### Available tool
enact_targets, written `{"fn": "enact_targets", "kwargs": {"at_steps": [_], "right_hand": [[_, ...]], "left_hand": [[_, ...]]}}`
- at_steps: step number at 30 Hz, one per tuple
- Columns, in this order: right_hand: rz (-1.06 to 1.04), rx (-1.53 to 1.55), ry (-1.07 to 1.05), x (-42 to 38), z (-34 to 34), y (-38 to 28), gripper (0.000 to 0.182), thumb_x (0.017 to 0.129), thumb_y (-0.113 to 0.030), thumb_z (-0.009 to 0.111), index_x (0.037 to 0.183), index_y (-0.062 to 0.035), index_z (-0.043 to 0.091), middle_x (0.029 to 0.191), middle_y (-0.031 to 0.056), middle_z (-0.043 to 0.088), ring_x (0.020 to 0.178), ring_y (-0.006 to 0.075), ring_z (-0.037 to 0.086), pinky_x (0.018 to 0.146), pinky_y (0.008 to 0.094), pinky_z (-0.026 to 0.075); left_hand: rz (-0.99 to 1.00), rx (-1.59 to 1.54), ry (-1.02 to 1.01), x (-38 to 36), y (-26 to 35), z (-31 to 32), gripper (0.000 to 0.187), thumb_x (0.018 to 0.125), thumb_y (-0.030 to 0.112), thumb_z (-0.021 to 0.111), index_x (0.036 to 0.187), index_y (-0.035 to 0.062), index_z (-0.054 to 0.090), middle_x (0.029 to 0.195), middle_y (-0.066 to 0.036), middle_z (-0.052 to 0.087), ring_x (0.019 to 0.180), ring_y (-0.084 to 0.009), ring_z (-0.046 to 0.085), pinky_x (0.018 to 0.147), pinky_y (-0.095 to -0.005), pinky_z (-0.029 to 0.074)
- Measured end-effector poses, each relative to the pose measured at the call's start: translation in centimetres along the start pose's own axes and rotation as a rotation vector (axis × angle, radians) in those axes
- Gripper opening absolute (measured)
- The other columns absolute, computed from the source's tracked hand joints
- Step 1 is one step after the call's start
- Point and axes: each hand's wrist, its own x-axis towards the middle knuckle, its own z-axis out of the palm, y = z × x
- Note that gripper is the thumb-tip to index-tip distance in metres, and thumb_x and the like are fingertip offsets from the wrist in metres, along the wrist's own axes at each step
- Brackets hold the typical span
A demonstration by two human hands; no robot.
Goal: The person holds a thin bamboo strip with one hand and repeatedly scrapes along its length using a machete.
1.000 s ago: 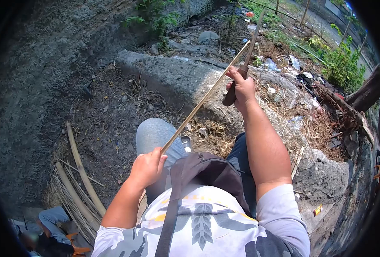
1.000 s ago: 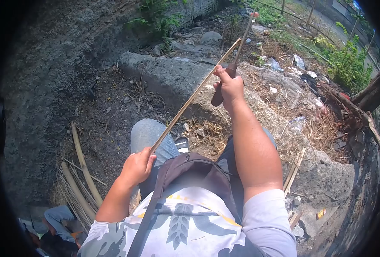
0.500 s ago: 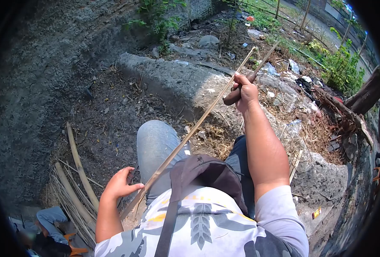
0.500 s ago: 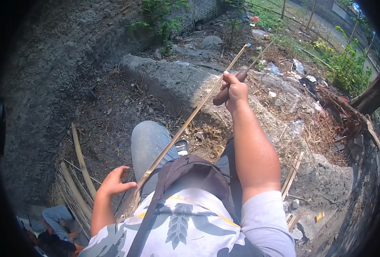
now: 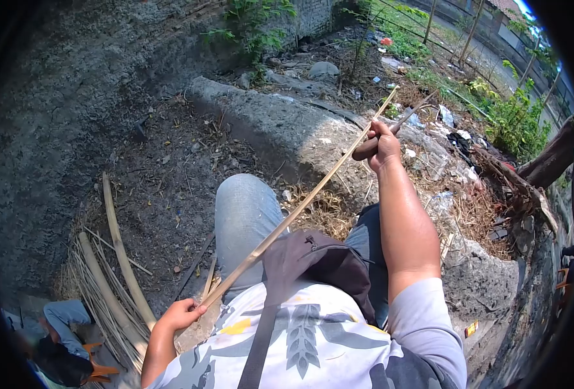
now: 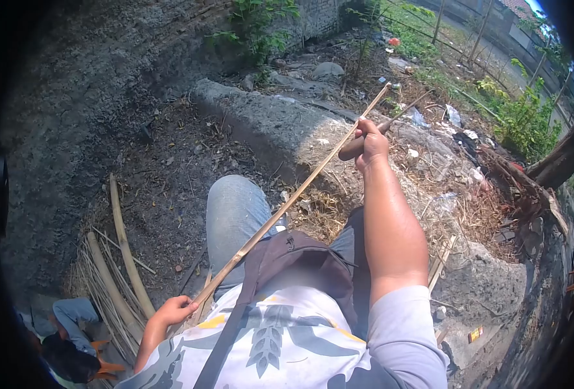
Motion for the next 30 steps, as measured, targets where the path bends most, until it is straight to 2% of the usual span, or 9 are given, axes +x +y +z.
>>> {"fn": "enact_targets", "kwargs": {"at_steps": [3, 4, 11, 17, 22, 25, 28, 29, 30], "right_hand": [[-0.001, 0.000, -0.002, 0.2, -0.5, -0.6, 0.014, 0.096, -0.016, 0.074, 0.100, -0.0090, 0.062, 0.084, -0.0011, 0.062, 0.069, 0.0081, 0.056, 0.061, 0.0231, 0.050], [-0.013, 0.042, -0.003, 0.9, -1.1, -0.6, 0.018, 0.090, -0.015, 0.081, 0.099, -0.0074, 0.067, 0.087, 0.0024, 0.066, 0.072, 0.0118, 0.059, 0.066, 0.0262, 0.051], [-0.001, 0.086, 0.129, 2.0, -2.6, -1.2, 0.016, 0.097, -0.019, 0.072, 0.096, -0.0122, 0.058, 0.079, -0.0008, 0.057, 0.068, 0.0104, 0.056, 0.060, 0.0269, 0.050], [-0.092, -0.037, 0.107, -0.3, -0.6, -1.9, 0.017, 0.095, -0.019, 0.073, 0.093, -0.0107, 0.059, 0.078, 0.0000, 0.057, 0.066, 0.0113, 0.056, 0.058, 0.0271, 0.049], [-0.240, -0.489, -0.038, -3.1, 1.6, -1.6, 0.022, 0.093, -0.020, 0.079, 0.093, -0.0072, 0.061, 0.077, 0.0025, 0.060, 0.063, 0.0136, 0.060, 0.060, 0.0297, 0.052], [-0.296, -0.568, -0.301, -3.6, 1.8, -0.3, 0.028, 0.093, -0.021, 0.082, 0.100, -0.0087, 0.057, 0.073, 0.0026, 0.060, 0.063, 0.0146, 0.062, 0.055, 0.0298, 0.052], [-0.264, -0.770, -0.529, -4.1, 2.2, 0.2, 0.023, 0.093, -0.016, 0.080, 0.095, -0.0097, 0.058, 0.072, -0.0019, 0.059, 0.060, 0.0103, 0.058, 0.054, 0.0279, 0.047], [-0.476, -0.990, -0.596, -3.6, 1.8, 0.8, 0.021, 0.094, -0.015, 0.079, 0.092, -0.0080, 0.059, 0.074, -0.0044, 0.060, 0.061, 0.0081, 0.055, 0.055, 0.0284, 0.044], [-0.581, -1.121, -0.635, -4.8, 2.6, 0.4, 0.021, 0.091, -0.014, 0.079, 0.092, -0.0055, 0.060, 0.071, 0.0003, 0.060, 0.060, 0.0135, 0.054, 0.057, 0.0328, 0.044]], "left_hand": [[0.092, 0.088, 0.172, -0.1, -0.2, 0.8, 0.053, 0.096, 0.055, 0.073, 0.097, 0.0025, 0.073, 0.078, -0.011, 0.072, 0.070, -0.0201, 0.065, 0.067, -0.0383, 0.052], [0.115, 0.077, 0.239, -0.3, -0.1, 1.0, 0.051, 0.097, 0.053, 0.072, 0.094, 0.0027, 0.072, 0.076, -0.010, 0.070, 0.069, -0.0188, 0.062, 0.066, -0.0380, 0.051], [0.297, -0.178, 0.482, 1.8, -2.6, 2.5, 0.050, 0.105, 0.047, 0.064, 0.081, 0.0028, 0.061, 0.065, -0.003, 0.056, 0.064, -0.0119, 0.051, 0.059, -0.0347, 0.044], [0.384, -0.163, 0.634, 3.5, 6.1, 0.2, 0.049, 0.106, 0.047, 0.063, 0.086, 0.0024, 0.059, 0.066, -0.007, 0.058, 0.063, -0.0169, 0.054, 0.060, -0.0367, 0.046], [0.509, -0.090, 0.763, 7.0, 14.4, -1.2, 0.045, 0.105, 0.044, 0.063, 0.088, 0.0019, 0.060, 0.070, -0.017, 0.064, 0.064, -0.0355, 0.065, 0.062, -0.0445, 0.050], [0.570, -0.010, 0.767, 8.3, 19.4, -2.4, 0.044, 0.105, 0.043, 0.064, 0.089, 0.0022, 0.059, 0.073, -0.020, 0.066, 0.069, -0.0428, 0.067, 0.064, -0.0478, 0.051], [0.518, 0.028, 0.730, 9.5, 23.9, -3.6, 0.044, 0.104, 0.045, 0.064, 0.091, 0.0026, 0.061, 0.076, -0.022, 0.068, 0.073, -0.0454, 0.068, 0.065, -0.0502, 0.051], [0.509, 0.047, 0.716, 9.9, 25.1, -3.8, 0.044, 0.104, 0.045, 0.063, 0.091, 0.0026, 0.061, 0.075, -0.021, 0.067, 0.072, -0.0434, 0.068, 0.064, -0.0489, 0.051], [0.498, 0.066, 0.703, 10.2, 26.2, -4.1, 0.045, 0.105, 0.045, 0.062, 0.092, 0.0026, 0.060, 0.074, -0.020, 0.066, 0.070, -0.0413, 0.067, 0.064, -0.0477, 0.050]]}}
